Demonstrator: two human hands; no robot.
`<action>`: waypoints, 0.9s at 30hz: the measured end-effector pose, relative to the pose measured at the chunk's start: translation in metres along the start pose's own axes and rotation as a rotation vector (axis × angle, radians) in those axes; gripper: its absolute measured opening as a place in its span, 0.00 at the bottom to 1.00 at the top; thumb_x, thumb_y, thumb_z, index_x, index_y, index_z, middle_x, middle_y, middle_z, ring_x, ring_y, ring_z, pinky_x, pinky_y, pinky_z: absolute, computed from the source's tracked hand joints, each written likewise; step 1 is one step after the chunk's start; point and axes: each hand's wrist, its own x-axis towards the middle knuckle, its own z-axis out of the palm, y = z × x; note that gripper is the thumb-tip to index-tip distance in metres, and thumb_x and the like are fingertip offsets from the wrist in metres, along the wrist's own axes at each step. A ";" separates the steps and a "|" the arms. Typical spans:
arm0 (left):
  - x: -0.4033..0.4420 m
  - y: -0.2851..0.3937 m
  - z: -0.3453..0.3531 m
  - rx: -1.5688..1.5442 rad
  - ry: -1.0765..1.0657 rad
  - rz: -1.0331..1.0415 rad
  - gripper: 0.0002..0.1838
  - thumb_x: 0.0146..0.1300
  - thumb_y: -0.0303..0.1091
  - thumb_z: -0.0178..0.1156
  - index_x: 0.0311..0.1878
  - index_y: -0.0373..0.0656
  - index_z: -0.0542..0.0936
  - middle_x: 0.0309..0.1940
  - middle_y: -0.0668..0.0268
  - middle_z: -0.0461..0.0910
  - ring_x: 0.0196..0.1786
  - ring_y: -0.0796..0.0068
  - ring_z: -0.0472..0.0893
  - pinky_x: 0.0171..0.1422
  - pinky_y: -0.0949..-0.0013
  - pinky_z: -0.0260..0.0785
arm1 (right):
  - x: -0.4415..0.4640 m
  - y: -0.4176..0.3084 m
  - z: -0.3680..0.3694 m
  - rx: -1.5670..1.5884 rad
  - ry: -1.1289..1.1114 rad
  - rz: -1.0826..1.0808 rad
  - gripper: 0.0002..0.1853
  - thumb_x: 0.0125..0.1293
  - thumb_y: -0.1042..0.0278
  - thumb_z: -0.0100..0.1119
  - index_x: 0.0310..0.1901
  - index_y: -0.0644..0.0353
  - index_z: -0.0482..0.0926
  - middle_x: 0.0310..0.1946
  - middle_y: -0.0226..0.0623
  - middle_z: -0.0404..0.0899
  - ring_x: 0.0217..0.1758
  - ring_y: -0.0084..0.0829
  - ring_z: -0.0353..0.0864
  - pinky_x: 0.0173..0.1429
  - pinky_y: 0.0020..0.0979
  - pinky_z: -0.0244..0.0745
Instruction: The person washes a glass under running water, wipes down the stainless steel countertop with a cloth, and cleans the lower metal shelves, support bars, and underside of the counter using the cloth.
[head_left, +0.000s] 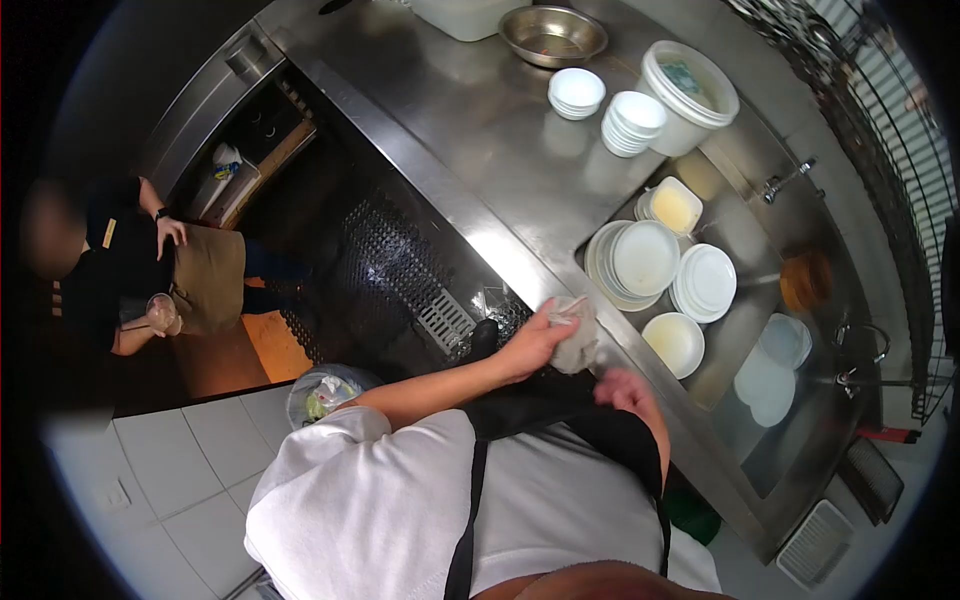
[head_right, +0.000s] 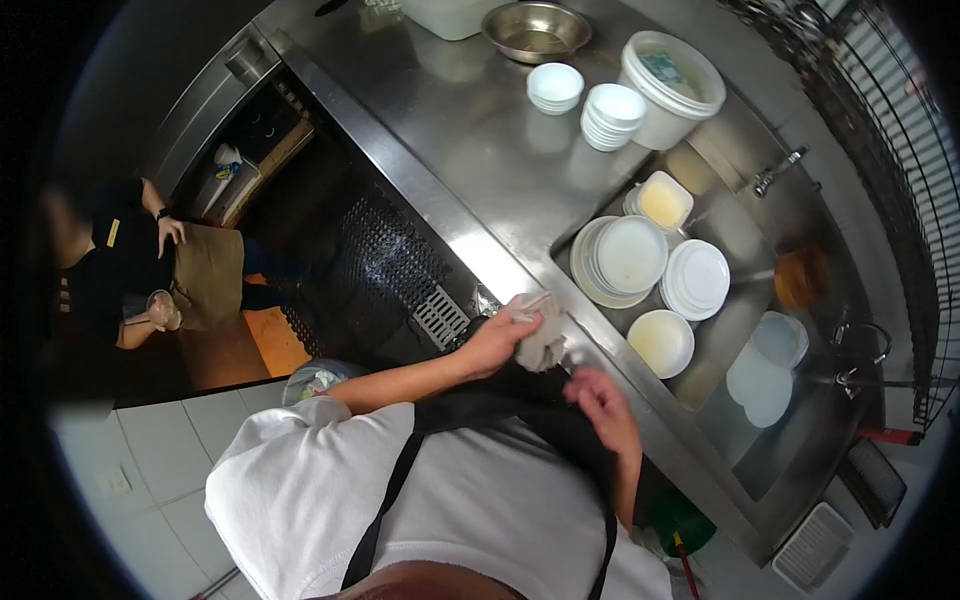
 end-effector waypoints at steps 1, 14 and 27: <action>-0.003 0.012 -0.008 0.014 -0.040 -0.006 0.26 0.75 0.37 0.54 0.71 0.41 0.63 0.61 0.63 0.73 0.63 0.74 0.72 0.69 0.68 0.63 | 0.027 -0.057 0.046 0.099 0.239 -0.119 0.24 0.73 0.63 0.59 0.65 0.62 0.67 0.49 0.34 0.79 0.54 0.27 0.77 0.61 0.30 0.70; -0.031 0.161 -0.207 0.472 -0.019 0.119 0.22 0.75 0.37 0.55 0.68 0.41 0.69 0.62 0.64 0.73 0.65 0.73 0.71 0.70 0.68 0.62 | 0.292 -0.120 0.120 -0.288 0.675 -0.194 0.16 0.75 0.57 0.54 0.40 0.63 0.81 0.31 0.27 0.80 0.32 0.20 0.75 0.37 0.27 0.70; 0.063 0.331 -0.404 0.511 0.195 0.219 0.24 0.72 0.40 0.58 0.65 0.37 0.70 0.60 0.60 0.75 0.61 0.70 0.74 0.66 0.66 0.68 | 0.535 -0.101 0.160 -0.193 0.846 -0.385 0.29 0.80 0.44 0.37 0.38 0.63 0.78 0.33 0.33 0.79 0.33 0.24 0.76 0.37 0.27 0.71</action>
